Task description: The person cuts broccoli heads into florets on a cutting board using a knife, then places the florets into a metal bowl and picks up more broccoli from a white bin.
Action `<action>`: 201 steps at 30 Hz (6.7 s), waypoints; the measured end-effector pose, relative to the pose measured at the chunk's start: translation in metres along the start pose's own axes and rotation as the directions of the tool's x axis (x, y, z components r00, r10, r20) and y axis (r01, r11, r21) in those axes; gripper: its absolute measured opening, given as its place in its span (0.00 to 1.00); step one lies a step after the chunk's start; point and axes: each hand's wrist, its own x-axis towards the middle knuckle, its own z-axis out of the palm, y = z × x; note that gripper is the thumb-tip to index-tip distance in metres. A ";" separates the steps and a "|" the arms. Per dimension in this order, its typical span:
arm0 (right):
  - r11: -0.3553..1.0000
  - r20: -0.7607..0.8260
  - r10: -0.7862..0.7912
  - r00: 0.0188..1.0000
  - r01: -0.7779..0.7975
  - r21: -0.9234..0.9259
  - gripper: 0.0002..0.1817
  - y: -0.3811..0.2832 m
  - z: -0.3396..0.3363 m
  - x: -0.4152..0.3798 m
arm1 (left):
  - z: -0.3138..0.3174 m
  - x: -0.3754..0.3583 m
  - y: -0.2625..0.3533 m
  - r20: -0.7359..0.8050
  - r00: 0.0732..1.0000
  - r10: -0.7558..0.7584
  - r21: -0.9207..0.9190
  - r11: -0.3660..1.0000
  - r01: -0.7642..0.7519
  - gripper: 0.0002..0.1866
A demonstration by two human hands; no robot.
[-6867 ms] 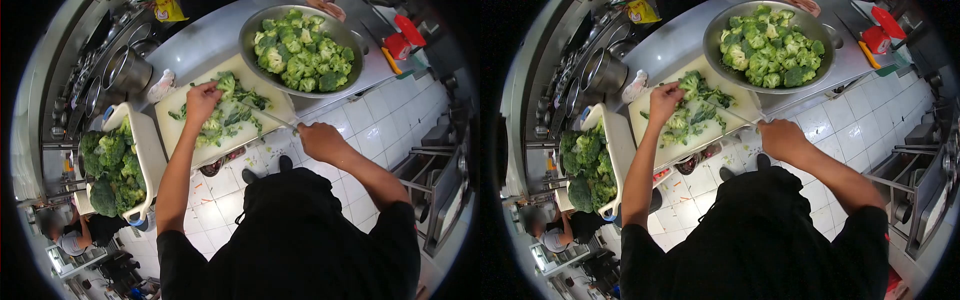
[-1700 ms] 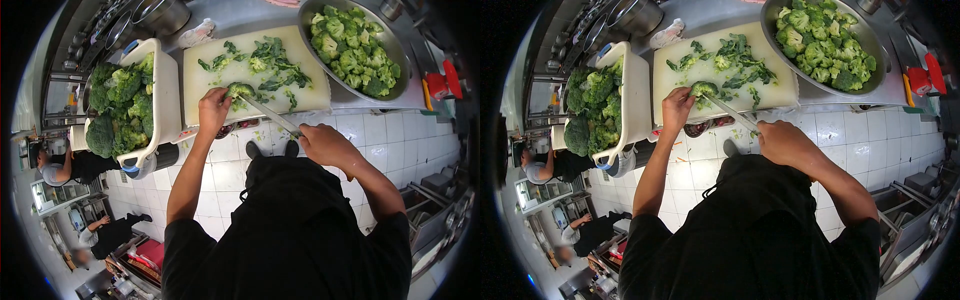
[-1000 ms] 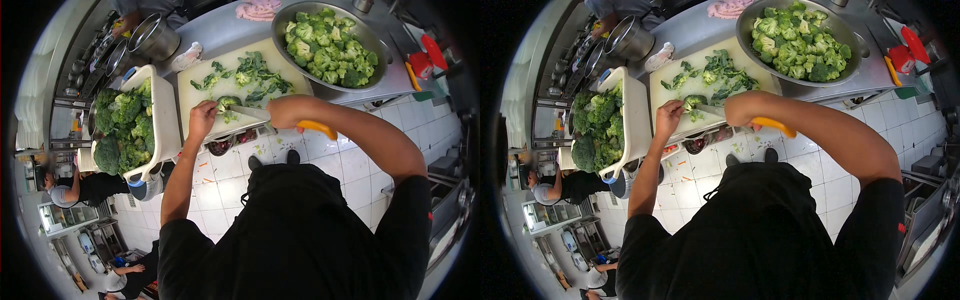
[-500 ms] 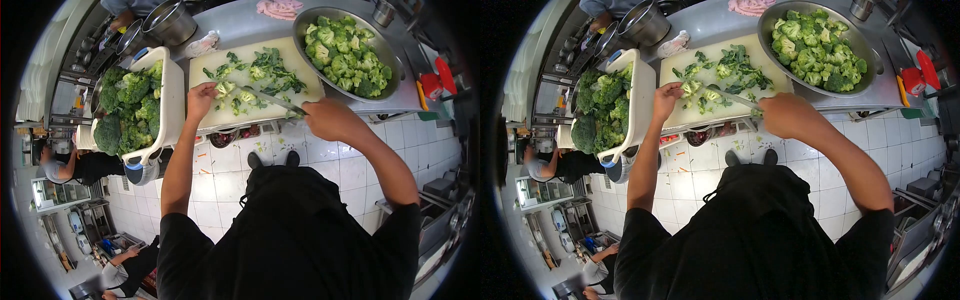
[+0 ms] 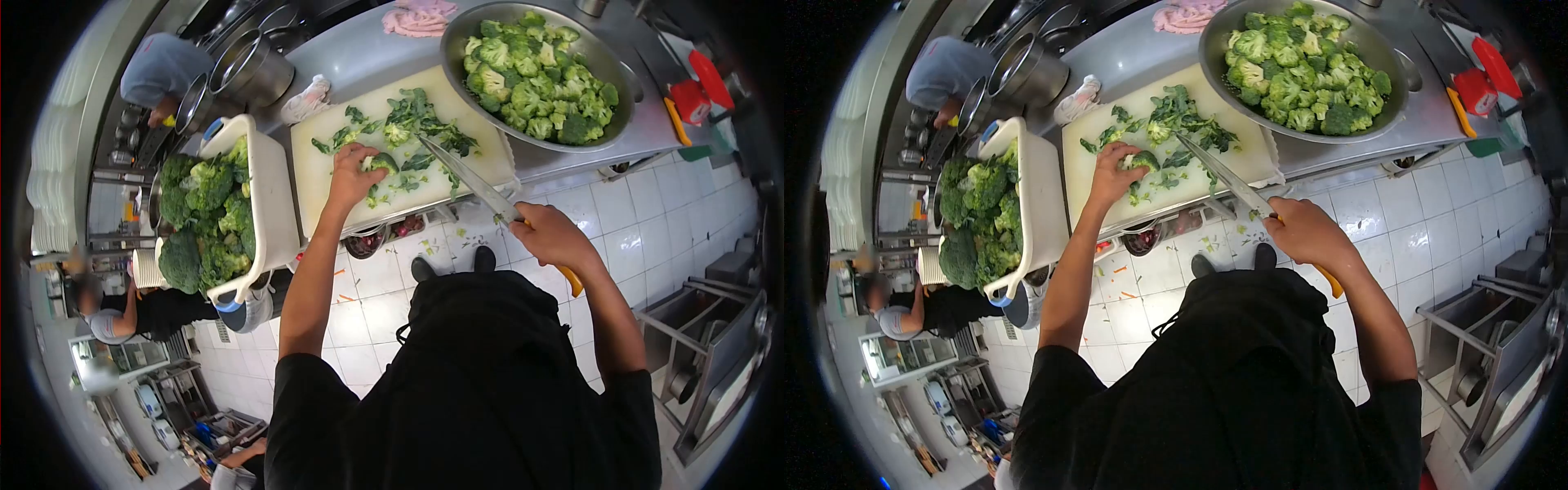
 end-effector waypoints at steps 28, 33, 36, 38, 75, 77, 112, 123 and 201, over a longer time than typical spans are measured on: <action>0.986 -0.016 -0.078 0.997 0.080 0.150 0.17 0.025 0.014 0.028 | 0.027 0.196 0.293 -0.111 0.978 0.174 -0.622 0.756 -0.205 0.28; 0.965 -0.035 0.015 0.999 -0.006 0.263 0.14 0.031 0.008 0.016 | -0.002 0.185 0.190 -0.128 0.988 0.089 -0.466 0.874 -0.139 0.20; 0.957 -0.049 0.021 0.999 -0.006 0.291 0.15 0.042 0.002 0.016 | -0.006 0.158 0.109 0.018 1.000 0.009 -0.182 0.983 -0.005 0.23; 0.950 -0.037 0.054 0.998 -0.040 0.310 0.14 0.040 -0.001 0.017 | -0.004 0.128 0.083 0.120 0.992 0.042 -0.041 0.998 -0.037 0.25; 0.922 -0.075 0.076 0.994 -0.041 0.384 0.08 -0.018 0.053 0.050 | -0.158 0.005 0.078 -0.285 0.958 0.034 -0.279 0.953 -0.117 0.22; 0.928 -0.084 0.070 0.994 -0.034 0.370 0.08 -0.022 0.060 0.058 | -0.193 -0.009 0.042 -0.340 0.940 -0.035 -0.184 0.982 -0.030 0.21; 0.897 -0.164 0.089 0.983 -0.007 0.443 0.07 -0.116 0.153 0.060 | -0.287 0.072 -0.146 -0.063 0.992 -0.109 0.535 0.835 0.126 0.27; 0.893 -0.090 0.050 0.995 -0.004 0.449 0.08 -0.099 0.135 0.053 | -0.210 0.114 -0.172 -0.236 0.850 -0.471 0.541 0.663 0.517 0.31; 0.895 -0.576 -0.431 0.695 0.412 -0.173 0.08 -0.128 0.124 0.168 | -0.097 -0.008 0.027 -0.134 0.989 0.060 0.015 0.998 -0.059 0.24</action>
